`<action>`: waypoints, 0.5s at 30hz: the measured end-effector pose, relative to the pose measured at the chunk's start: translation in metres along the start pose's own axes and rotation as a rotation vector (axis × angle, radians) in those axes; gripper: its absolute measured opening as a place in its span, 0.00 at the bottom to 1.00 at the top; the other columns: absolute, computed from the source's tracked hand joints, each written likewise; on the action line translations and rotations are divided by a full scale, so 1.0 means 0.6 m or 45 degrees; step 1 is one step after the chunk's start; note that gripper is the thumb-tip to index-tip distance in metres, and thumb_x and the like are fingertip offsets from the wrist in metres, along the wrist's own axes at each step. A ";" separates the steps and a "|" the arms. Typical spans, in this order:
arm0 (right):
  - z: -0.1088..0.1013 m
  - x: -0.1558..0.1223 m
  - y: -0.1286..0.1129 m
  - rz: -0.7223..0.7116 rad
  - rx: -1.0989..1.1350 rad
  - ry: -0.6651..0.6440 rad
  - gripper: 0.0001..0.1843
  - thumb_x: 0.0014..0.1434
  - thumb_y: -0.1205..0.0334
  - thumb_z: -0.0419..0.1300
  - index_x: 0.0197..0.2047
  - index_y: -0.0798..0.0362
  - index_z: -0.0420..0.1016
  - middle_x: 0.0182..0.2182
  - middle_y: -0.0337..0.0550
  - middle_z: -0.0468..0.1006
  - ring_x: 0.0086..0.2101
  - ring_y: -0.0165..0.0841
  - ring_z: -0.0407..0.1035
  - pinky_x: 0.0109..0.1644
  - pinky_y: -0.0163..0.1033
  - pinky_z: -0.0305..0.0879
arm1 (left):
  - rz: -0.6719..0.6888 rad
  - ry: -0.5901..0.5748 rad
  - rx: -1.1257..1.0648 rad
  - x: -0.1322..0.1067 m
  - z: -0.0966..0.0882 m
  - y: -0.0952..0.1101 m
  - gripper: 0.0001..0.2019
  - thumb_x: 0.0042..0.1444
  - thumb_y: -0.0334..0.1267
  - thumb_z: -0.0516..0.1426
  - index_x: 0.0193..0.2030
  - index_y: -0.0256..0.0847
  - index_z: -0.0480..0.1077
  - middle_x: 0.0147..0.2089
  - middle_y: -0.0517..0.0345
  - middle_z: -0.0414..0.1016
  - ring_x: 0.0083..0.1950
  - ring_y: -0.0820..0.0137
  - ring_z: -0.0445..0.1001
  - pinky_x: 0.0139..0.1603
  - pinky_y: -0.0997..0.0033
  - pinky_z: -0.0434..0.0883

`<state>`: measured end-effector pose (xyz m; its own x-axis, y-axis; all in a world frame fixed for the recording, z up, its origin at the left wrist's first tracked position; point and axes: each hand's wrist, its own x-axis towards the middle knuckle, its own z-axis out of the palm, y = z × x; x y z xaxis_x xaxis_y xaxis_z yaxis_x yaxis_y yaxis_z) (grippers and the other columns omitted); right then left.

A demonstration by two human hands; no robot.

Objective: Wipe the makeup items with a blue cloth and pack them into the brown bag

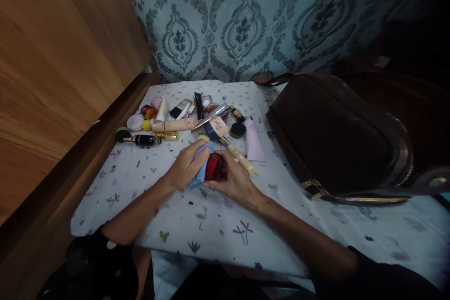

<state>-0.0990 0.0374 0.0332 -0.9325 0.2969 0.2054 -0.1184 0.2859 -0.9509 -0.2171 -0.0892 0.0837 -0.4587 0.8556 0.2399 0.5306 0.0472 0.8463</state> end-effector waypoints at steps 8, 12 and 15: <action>0.005 -0.004 -0.022 0.050 0.224 0.091 0.33 0.49 0.46 0.73 0.52 0.49 0.67 0.44 0.46 0.76 0.41 0.41 0.74 0.43 0.46 0.74 | 0.087 0.092 0.047 -0.003 0.003 -0.004 0.16 0.71 0.48 0.45 0.36 0.42 0.63 0.34 0.59 0.64 0.38 0.68 0.65 0.43 0.68 0.66; 0.007 -0.004 -0.026 0.366 0.682 -0.066 0.30 0.57 0.37 0.63 0.53 0.47 0.63 0.28 0.36 0.75 0.21 0.34 0.73 0.21 0.37 0.65 | 0.312 0.185 0.254 -0.008 0.006 -0.003 0.12 0.71 0.44 0.46 0.41 0.41 0.65 0.37 0.56 0.66 0.41 0.67 0.67 0.46 0.66 0.67; 0.008 -0.002 -0.028 0.460 0.874 -0.109 0.28 0.56 0.35 0.63 0.47 0.48 0.63 0.23 0.34 0.74 0.19 0.34 0.73 0.17 0.33 0.58 | 0.451 0.200 0.350 -0.010 0.007 -0.008 0.10 0.71 0.41 0.46 0.43 0.41 0.65 0.39 0.55 0.66 0.41 0.67 0.68 0.46 0.66 0.68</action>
<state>-0.0977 0.0282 0.0476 -0.9732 0.1852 -0.1361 0.0389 -0.4509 -0.8917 -0.2139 -0.0926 0.0761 -0.3064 0.7564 0.5779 0.8330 -0.0808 0.5474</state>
